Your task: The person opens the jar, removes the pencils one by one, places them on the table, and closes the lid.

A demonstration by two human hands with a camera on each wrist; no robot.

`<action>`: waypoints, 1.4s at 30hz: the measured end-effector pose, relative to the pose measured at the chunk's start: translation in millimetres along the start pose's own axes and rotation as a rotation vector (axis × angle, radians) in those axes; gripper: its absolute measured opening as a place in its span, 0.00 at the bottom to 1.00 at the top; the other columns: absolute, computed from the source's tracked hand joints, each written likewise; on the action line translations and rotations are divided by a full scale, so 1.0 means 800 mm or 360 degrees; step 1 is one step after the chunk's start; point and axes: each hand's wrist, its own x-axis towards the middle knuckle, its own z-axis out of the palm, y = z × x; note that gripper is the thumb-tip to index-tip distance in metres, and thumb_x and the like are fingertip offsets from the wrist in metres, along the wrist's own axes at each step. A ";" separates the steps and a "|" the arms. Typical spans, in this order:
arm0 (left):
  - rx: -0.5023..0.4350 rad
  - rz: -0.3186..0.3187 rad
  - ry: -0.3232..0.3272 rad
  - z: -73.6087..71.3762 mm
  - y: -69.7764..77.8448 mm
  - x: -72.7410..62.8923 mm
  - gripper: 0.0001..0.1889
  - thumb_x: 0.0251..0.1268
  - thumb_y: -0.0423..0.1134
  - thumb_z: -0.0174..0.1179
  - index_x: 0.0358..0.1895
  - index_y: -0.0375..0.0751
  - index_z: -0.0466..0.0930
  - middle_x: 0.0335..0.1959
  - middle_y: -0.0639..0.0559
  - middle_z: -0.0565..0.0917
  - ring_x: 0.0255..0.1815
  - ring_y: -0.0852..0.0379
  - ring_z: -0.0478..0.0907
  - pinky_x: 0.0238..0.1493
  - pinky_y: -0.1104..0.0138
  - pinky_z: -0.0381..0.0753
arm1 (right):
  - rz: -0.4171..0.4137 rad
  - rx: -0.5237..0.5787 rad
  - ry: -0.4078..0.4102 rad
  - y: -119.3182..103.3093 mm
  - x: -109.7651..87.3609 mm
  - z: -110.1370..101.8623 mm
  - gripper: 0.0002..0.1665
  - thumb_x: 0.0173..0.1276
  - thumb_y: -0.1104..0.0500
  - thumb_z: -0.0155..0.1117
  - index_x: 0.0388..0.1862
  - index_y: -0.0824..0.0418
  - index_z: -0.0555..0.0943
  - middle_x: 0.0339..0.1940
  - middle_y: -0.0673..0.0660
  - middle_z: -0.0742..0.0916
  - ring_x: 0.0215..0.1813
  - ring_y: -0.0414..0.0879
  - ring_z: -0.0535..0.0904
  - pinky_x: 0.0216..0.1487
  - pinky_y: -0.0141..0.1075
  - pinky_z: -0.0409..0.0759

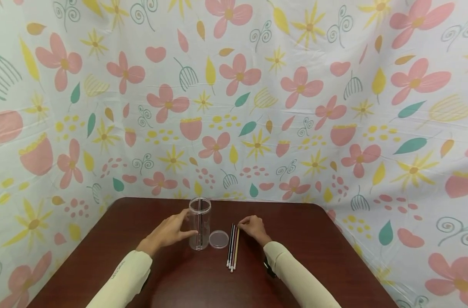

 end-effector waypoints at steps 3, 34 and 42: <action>-0.0008 -0.0018 -0.0003 -0.001 0.001 -0.001 0.38 0.61 0.61 0.73 0.70 0.52 0.69 0.54 0.50 0.85 0.56 0.51 0.83 0.56 0.49 0.82 | -0.0007 0.0003 -0.0020 -0.003 -0.002 -0.001 0.06 0.67 0.59 0.75 0.37 0.61 0.92 0.37 0.56 0.92 0.40 0.53 0.87 0.47 0.52 0.86; 0.0002 0.0003 0.0012 0.002 0.001 0.000 0.37 0.62 0.60 0.73 0.70 0.52 0.69 0.54 0.49 0.85 0.56 0.47 0.83 0.55 0.48 0.82 | -0.0018 -0.0025 -0.0029 -0.012 -0.005 0.000 0.06 0.65 0.58 0.78 0.34 0.61 0.93 0.39 0.58 0.92 0.43 0.56 0.86 0.49 0.53 0.85; -0.0002 -0.0007 0.0004 0.004 0.000 -0.001 0.37 0.61 0.62 0.72 0.69 0.54 0.69 0.54 0.51 0.84 0.55 0.51 0.83 0.55 0.49 0.83 | -0.0011 -0.0016 -0.0053 -0.008 -0.007 0.002 0.06 0.65 0.58 0.78 0.34 0.61 0.93 0.41 0.59 0.91 0.46 0.59 0.86 0.52 0.55 0.84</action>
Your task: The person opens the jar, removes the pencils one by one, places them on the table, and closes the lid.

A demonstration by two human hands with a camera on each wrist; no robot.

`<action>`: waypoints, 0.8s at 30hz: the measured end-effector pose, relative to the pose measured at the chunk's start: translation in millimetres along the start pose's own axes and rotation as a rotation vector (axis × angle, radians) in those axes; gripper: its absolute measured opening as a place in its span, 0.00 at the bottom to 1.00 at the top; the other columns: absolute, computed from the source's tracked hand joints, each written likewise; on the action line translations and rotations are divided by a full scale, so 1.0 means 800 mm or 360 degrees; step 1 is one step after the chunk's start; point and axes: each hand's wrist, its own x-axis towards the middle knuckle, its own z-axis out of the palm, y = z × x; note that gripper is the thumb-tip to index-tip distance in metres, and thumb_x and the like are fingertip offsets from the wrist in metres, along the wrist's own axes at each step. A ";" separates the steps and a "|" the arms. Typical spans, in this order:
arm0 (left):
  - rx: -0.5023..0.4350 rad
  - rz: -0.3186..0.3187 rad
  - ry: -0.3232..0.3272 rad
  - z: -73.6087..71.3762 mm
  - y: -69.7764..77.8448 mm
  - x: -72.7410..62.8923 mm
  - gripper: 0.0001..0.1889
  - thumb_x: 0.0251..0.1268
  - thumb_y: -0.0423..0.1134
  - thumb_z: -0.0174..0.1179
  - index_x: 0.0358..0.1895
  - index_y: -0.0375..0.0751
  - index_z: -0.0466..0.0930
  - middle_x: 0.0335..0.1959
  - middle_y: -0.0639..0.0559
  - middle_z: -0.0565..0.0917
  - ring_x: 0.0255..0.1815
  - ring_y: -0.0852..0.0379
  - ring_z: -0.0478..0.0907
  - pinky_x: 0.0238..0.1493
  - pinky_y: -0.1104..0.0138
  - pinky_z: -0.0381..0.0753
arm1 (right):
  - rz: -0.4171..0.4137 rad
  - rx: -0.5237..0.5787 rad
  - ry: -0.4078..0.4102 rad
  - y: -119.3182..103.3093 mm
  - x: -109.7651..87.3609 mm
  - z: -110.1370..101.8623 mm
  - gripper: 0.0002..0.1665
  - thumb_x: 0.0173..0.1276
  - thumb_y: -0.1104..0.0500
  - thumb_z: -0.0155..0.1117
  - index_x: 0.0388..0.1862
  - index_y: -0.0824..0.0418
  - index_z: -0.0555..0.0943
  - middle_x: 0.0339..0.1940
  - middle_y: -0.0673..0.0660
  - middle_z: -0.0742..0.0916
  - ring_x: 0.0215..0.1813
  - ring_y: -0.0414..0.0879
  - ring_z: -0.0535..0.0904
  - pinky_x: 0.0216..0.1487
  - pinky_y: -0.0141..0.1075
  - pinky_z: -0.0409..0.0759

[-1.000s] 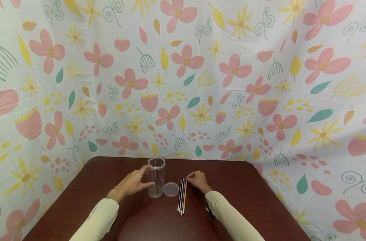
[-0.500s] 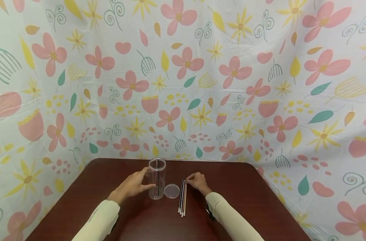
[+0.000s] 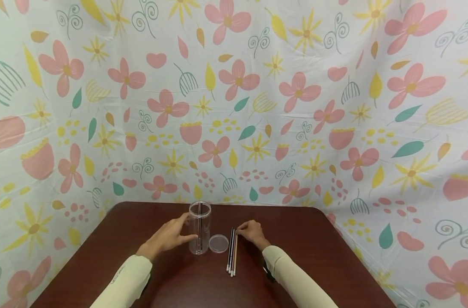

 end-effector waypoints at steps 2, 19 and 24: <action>-0.0005 -0.0001 -0.0005 0.001 -0.001 0.000 0.37 0.62 0.62 0.72 0.70 0.54 0.69 0.54 0.51 0.84 0.55 0.51 0.83 0.55 0.49 0.83 | -0.0003 0.0000 0.0000 0.000 -0.001 0.000 0.06 0.65 0.59 0.78 0.34 0.61 0.93 0.41 0.60 0.91 0.47 0.60 0.86 0.52 0.56 0.84; -0.0023 -0.0001 -0.0017 0.001 -0.002 -0.001 0.38 0.62 0.60 0.72 0.70 0.50 0.69 0.55 0.47 0.84 0.58 0.47 0.83 0.56 0.48 0.82 | -0.0121 -0.0009 0.0067 -0.046 0.028 -0.038 0.06 0.66 0.59 0.77 0.37 0.62 0.93 0.35 0.57 0.92 0.35 0.49 0.88 0.35 0.41 0.84; -0.0011 -0.0018 -0.0017 -0.003 -0.001 0.002 0.37 0.62 0.61 0.73 0.70 0.53 0.69 0.54 0.50 0.84 0.57 0.49 0.83 0.54 0.49 0.82 | -0.0212 0.0024 0.0057 -0.078 0.039 -0.057 0.07 0.66 0.59 0.77 0.38 0.63 0.92 0.35 0.59 0.92 0.38 0.51 0.89 0.36 0.41 0.85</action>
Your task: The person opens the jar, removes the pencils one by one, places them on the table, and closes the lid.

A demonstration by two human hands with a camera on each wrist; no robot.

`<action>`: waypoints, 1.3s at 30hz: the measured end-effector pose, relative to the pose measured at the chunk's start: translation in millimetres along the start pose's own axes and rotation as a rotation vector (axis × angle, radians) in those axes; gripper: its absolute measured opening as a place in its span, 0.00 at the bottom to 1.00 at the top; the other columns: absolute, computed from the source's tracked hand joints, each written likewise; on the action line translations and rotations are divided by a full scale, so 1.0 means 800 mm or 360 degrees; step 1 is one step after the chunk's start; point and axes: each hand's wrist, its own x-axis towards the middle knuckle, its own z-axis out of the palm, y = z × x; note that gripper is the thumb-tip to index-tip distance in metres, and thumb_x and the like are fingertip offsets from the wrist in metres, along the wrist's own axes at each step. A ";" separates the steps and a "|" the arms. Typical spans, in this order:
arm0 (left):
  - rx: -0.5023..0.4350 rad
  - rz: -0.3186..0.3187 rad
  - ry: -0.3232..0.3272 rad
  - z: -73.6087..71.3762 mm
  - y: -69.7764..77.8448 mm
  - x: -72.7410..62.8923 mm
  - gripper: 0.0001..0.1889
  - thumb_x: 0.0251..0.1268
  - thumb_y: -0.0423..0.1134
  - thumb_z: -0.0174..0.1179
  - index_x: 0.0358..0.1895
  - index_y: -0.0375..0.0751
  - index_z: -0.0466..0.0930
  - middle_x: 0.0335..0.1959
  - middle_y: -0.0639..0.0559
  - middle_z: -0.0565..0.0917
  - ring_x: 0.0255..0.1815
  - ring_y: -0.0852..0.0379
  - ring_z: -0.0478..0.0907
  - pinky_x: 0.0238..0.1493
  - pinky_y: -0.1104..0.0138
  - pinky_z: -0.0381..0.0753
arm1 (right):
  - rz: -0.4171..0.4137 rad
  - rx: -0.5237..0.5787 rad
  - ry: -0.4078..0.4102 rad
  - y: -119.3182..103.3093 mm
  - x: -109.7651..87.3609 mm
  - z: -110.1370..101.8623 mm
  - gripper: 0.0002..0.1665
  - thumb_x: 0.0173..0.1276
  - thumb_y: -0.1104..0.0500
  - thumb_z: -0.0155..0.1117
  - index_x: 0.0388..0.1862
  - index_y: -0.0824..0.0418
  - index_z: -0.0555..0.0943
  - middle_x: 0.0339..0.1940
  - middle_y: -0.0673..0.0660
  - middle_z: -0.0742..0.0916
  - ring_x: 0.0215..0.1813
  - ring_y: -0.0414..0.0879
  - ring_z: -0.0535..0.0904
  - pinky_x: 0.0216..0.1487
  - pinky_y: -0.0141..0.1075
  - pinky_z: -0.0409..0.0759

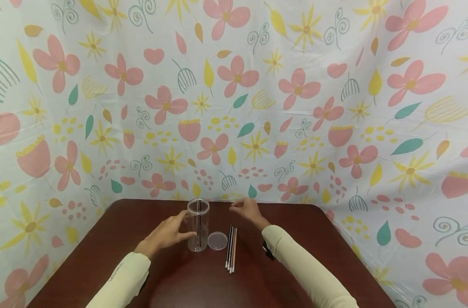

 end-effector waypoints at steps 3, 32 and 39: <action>-0.0012 -0.0004 -0.0003 -0.003 0.000 0.001 0.38 0.62 0.61 0.73 0.71 0.53 0.69 0.55 0.50 0.84 0.58 0.47 0.83 0.55 0.48 0.82 | -0.0029 0.0081 -0.0038 -0.021 0.006 -0.012 0.08 0.67 0.60 0.76 0.41 0.64 0.91 0.37 0.60 0.92 0.40 0.52 0.90 0.38 0.41 0.86; 0.0009 0.0000 0.0003 -0.001 0.002 -0.001 0.35 0.62 0.57 0.74 0.69 0.53 0.71 0.53 0.50 0.85 0.57 0.48 0.83 0.56 0.47 0.82 | -0.0431 0.0099 -0.0150 -0.137 0.017 -0.025 0.10 0.66 0.56 0.78 0.44 0.60 0.92 0.37 0.56 0.93 0.34 0.43 0.89 0.31 0.31 0.82; 0.0014 -0.0001 -0.0005 0.001 0.003 0.000 0.36 0.63 0.59 0.73 0.69 0.53 0.70 0.54 0.49 0.85 0.58 0.46 0.83 0.55 0.47 0.82 | -0.0483 0.0059 -0.0193 -0.142 0.014 -0.014 0.10 0.67 0.58 0.77 0.45 0.60 0.92 0.37 0.54 0.93 0.35 0.42 0.88 0.34 0.31 0.82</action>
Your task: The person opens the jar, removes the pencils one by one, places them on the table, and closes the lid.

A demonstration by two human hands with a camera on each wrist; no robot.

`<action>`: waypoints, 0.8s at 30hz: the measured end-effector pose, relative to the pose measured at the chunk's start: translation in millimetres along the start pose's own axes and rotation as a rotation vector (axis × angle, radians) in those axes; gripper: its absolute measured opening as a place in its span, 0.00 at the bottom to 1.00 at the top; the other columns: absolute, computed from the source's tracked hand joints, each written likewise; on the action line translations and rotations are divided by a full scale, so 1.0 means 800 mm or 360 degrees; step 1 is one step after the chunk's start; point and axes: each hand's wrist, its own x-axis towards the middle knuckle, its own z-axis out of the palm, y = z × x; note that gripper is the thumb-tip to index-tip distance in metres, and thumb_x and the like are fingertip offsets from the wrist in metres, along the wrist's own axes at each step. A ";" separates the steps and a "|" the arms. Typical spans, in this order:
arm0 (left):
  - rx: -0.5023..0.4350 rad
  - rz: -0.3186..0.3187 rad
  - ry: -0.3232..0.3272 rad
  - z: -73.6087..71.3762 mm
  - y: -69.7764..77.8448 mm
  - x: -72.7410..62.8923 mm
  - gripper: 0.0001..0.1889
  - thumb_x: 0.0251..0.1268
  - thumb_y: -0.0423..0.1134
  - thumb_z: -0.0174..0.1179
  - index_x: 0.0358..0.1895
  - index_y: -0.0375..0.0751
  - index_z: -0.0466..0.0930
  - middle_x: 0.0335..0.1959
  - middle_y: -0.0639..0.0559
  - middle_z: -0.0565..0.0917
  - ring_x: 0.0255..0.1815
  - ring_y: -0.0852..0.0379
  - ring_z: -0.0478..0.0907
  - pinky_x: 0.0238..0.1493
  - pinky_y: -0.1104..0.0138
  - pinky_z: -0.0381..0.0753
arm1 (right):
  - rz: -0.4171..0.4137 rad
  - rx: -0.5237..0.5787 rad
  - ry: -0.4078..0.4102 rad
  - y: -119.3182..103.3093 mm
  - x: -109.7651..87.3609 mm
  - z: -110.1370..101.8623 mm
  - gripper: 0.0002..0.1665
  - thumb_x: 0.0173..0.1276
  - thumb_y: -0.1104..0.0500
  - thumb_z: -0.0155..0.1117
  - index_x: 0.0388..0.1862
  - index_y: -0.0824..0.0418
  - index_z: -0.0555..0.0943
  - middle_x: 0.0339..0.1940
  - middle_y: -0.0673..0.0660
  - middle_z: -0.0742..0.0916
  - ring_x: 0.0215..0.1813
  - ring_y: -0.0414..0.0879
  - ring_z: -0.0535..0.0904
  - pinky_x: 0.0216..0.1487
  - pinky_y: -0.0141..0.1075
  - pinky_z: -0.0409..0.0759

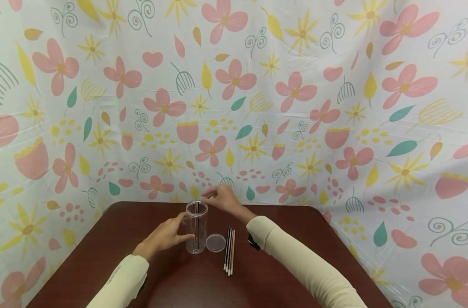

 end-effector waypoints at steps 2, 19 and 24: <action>-0.0014 -0.0006 -0.0006 0.000 0.000 0.000 0.36 0.63 0.59 0.72 0.70 0.53 0.70 0.54 0.49 0.85 0.58 0.44 0.83 0.54 0.46 0.82 | -0.0015 -0.0016 -0.0013 -0.001 0.000 0.004 0.10 0.67 0.58 0.77 0.45 0.60 0.92 0.37 0.54 0.93 0.35 0.42 0.88 0.34 0.31 0.83; -0.0016 -0.0014 -0.0027 -0.002 0.000 -0.001 0.38 0.64 0.59 0.72 0.73 0.51 0.68 0.55 0.49 0.84 0.58 0.45 0.83 0.54 0.47 0.83 | -0.0048 -0.0150 -0.0110 -0.008 -0.002 0.023 0.12 0.67 0.57 0.78 0.48 0.58 0.91 0.39 0.53 0.93 0.38 0.42 0.88 0.36 0.31 0.83; -0.0013 -0.0025 -0.0024 -0.001 -0.001 -0.002 0.39 0.64 0.59 0.72 0.73 0.51 0.67 0.56 0.49 0.84 0.58 0.47 0.83 0.54 0.48 0.83 | -0.0021 -0.0172 -0.0132 -0.011 -0.001 0.028 0.12 0.67 0.56 0.78 0.47 0.57 0.91 0.38 0.52 0.93 0.34 0.39 0.87 0.33 0.29 0.82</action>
